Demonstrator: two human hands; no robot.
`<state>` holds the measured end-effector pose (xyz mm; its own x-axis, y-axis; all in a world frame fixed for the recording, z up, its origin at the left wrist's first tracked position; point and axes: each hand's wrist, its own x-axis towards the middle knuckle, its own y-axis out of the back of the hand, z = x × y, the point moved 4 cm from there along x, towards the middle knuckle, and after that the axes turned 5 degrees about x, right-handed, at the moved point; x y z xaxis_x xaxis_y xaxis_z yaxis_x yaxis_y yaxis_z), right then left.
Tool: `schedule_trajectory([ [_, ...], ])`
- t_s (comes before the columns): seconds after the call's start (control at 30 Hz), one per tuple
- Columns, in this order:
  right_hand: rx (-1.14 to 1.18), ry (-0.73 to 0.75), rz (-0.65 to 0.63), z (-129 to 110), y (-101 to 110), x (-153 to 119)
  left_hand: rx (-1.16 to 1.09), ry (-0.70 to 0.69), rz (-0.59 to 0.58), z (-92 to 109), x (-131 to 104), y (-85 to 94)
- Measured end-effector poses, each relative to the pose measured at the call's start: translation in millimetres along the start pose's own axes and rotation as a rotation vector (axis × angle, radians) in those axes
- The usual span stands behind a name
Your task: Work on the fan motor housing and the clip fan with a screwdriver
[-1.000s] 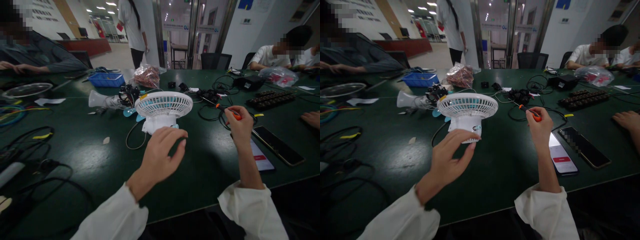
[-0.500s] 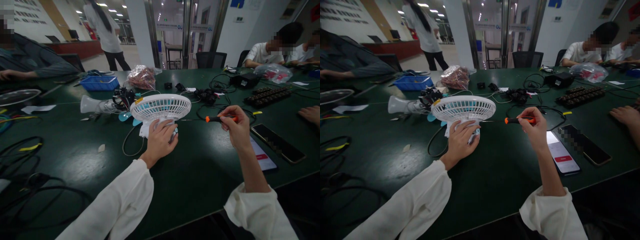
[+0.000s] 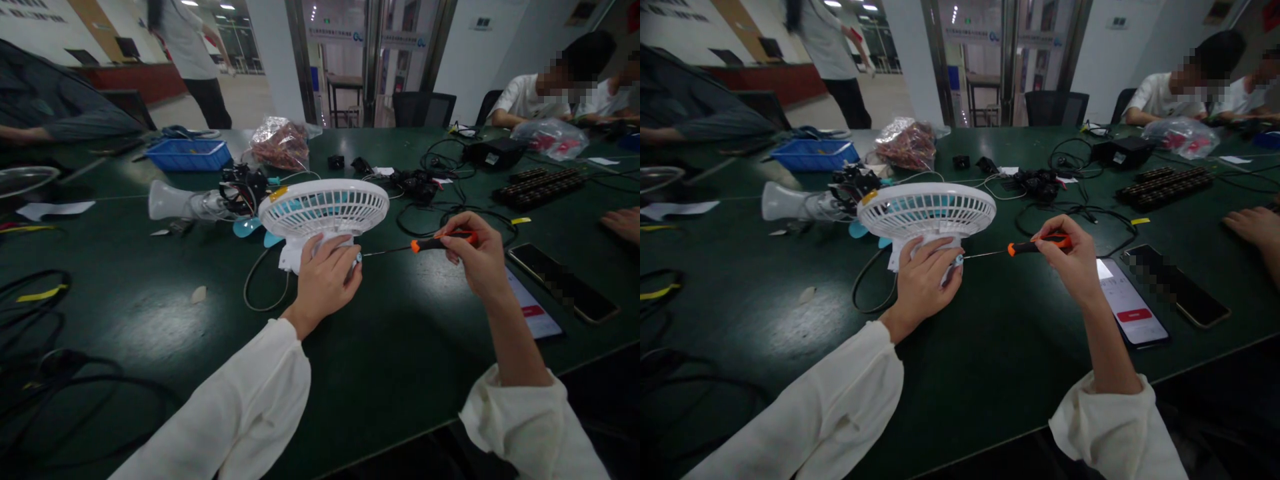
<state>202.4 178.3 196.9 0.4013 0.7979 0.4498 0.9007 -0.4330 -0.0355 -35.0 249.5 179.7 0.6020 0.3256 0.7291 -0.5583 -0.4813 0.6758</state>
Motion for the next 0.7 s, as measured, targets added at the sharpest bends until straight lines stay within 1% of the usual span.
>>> schedule_trajectory([
  [0.2, -0.048, 0.016, -0.028, -3.0, -3.7, -1.1, 0.001, 0.0, -0.006, 1.4, 1.2, 1.2],
  [0.4, -0.101, 0.033, -0.02, -7.0, -4.1, -1.6, -0.013, -0.007, -0.006, 1.8, 1.9, 1.5],
  [0.57, -0.054, 0.004, -0.009, -8.7, -7.5, -3.4, 0.001, -0.006, -0.008, 1.5, 1.6, 0.1],
  [0.7, 0.015, 0.011, -0.013, -8.4, -9.2, -3.3, 0.011, -0.017, -0.023, 1.8, 1.5, -0.9],
])
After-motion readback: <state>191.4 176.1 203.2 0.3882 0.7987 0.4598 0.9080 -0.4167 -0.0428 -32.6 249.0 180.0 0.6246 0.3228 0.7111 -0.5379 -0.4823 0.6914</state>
